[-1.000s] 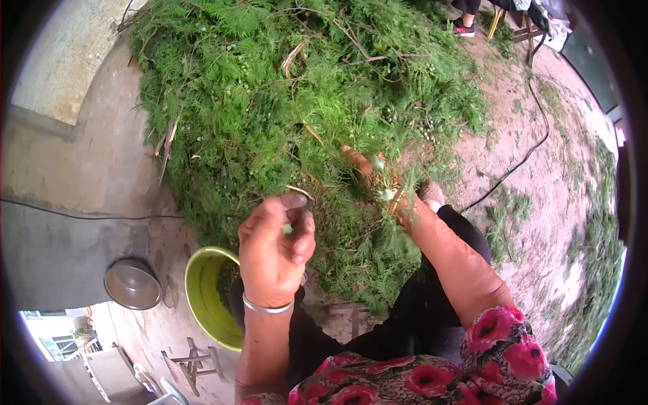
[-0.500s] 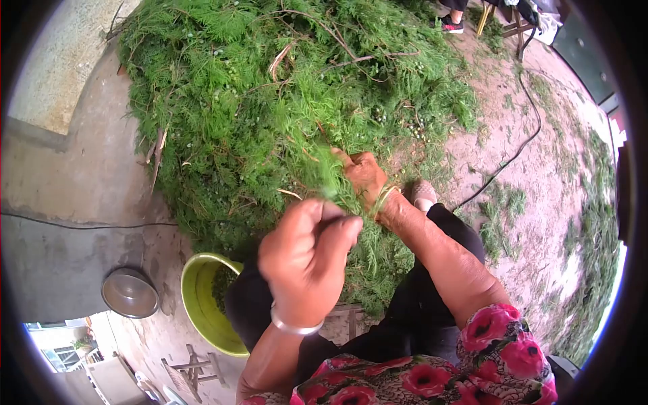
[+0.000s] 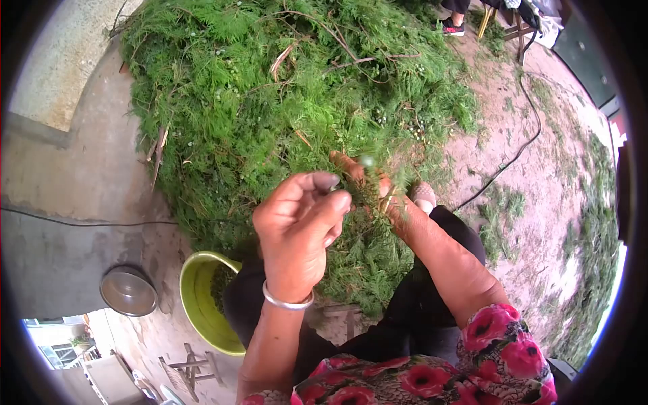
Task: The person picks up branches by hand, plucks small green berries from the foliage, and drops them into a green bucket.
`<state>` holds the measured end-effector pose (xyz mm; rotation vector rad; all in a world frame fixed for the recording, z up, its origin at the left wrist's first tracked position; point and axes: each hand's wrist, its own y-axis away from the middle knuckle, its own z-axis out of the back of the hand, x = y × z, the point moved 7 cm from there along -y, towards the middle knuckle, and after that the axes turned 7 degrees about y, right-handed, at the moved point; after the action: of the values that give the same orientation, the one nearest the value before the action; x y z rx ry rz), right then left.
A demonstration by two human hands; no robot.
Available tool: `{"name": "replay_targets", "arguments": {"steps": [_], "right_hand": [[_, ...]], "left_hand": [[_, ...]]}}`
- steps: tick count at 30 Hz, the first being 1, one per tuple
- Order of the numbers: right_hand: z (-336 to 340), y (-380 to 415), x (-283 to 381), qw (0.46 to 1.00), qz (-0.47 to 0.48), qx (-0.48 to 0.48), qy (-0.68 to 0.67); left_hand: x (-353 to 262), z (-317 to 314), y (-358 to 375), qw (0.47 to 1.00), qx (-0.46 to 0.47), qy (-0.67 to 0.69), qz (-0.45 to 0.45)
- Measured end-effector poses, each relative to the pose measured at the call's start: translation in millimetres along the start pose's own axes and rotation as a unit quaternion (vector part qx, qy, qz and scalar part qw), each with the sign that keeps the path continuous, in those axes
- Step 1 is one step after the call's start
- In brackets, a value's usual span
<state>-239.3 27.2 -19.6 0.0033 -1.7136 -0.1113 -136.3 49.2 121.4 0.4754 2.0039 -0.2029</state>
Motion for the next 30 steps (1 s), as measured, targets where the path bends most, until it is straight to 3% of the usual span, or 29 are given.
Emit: {"name": "replay_targets", "arguments": {"steps": [1, 4, 5, 6, 8, 10, 11, 12, 13, 14, 15, 18, 20, 21, 22, 25, 26, 28, 30], "right_hand": [[2.7, 10.3, -17.1, 0.97, -0.134, 0.046, -0.197], [-5.7, 11.5, -13.3, 0.955, -0.177, 0.064, -0.228], [4.3, 16.5, -5.1, 0.985, -0.14, 0.008, -0.1], [8.8, 16.3, -12.6, 0.983, -0.15, 0.008, -0.103], [5.7, 7.4, -2.7, 0.985, 0.061, 0.162, -0.015], [0.5, 12.9, 16.1, 0.965, 0.109, 0.2, -0.128], [0.4, 19.7, 32.6, 0.994, -0.027, 0.064, -0.09], [3.0, 7.6, 30.0, 0.994, 0.089, 0.036, 0.046], [10.4, 7.0, 5.7, 0.99, -0.002, 0.076, -0.121], [13.1, 14.8, -15.0, 0.948, -0.095, 0.11, -0.284], [9.7, 18.4, -19.1, 0.945, -0.107, 0.11, -0.288], [12.5, 17.1, 12.6, 0.993, -0.03, 0.039, -0.111], [14.3, 14.7, 28.7, 0.999, 0.029, -0.006, 0.012], [14.8, 12.2, 24.4, 1.0, 0.023, -0.005, 0.012], [22.3, 6.6, 19.1, 0.993, 0.005, -0.043, 0.113], [42.1, -9.8, 11.6, 0.902, -0.042, -0.145, 0.404], [44.5, -10.5, 12.8, 0.85, -0.054, -0.176, 0.493], [42.9, -3.2, 12.5, 0.866, -0.035, -0.18, 0.465], [7.6, 7.8, 17.8, 0.743, 0.129, -0.039, 0.655]], "left_hand": [[1.7, -3.6, -3.2, 1.0, 0.001, -0.031, 0.001], [5.6, -10.6, -10.9, 0.998, -0.008, -0.058, 0.017], [7.7, -10.8, -12.9, 0.998, -0.013, -0.057, 0.026], [10.9, -10.2, -14.0, 0.997, -0.021, -0.056, 0.04], [7.4, -15.2, -17.9, 0.996, -0.004, -0.092, 0.004], [5.8, -20.4, -20.1, 0.986, -0.002, -0.166, -0.009], [3.7, -23.3, -22.7, 0.969, 0.04, -0.242, -0.028], [3.9, -24.7, -22.9, 0.944, 0.084, -0.316, -0.042], [6.6, -26.3, -24.4, 0.94, 0.111, -0.318, -0.046], [9.0, -24.1, -25.4, 0.942, 0.104, -0.317, -0.033], [11.8, -25.0, -25.7, 0.933, 0.111, -0.341, -0.023], [17.0, -24.4, -21.7, 0.929, 0.121, -0.349, 0.013], [7.2, -22.2, -20.6, 0.949, 0.094, -0.297, -0.052], [-3.5, -30.3, -0.8, 0.968, 0.0, -0.23, -0.102], [-8.8, -28.3, -2.9, 0.969, -0.002, -0.228, -0.098], [-54.4, -11.9, -3.6, 0.922, 0.078, -0.303, -0.229], [-73.1, -10.6, 5.5, 0.865, 0.13, -0.366, -0.318], [-102.9, 39.7, -3.2, 0.986, 0.062, -0.108, -0.115], [-120.2, 80.4, 6.3, 0.963, -0.023, -0.193, -0.184]]}}
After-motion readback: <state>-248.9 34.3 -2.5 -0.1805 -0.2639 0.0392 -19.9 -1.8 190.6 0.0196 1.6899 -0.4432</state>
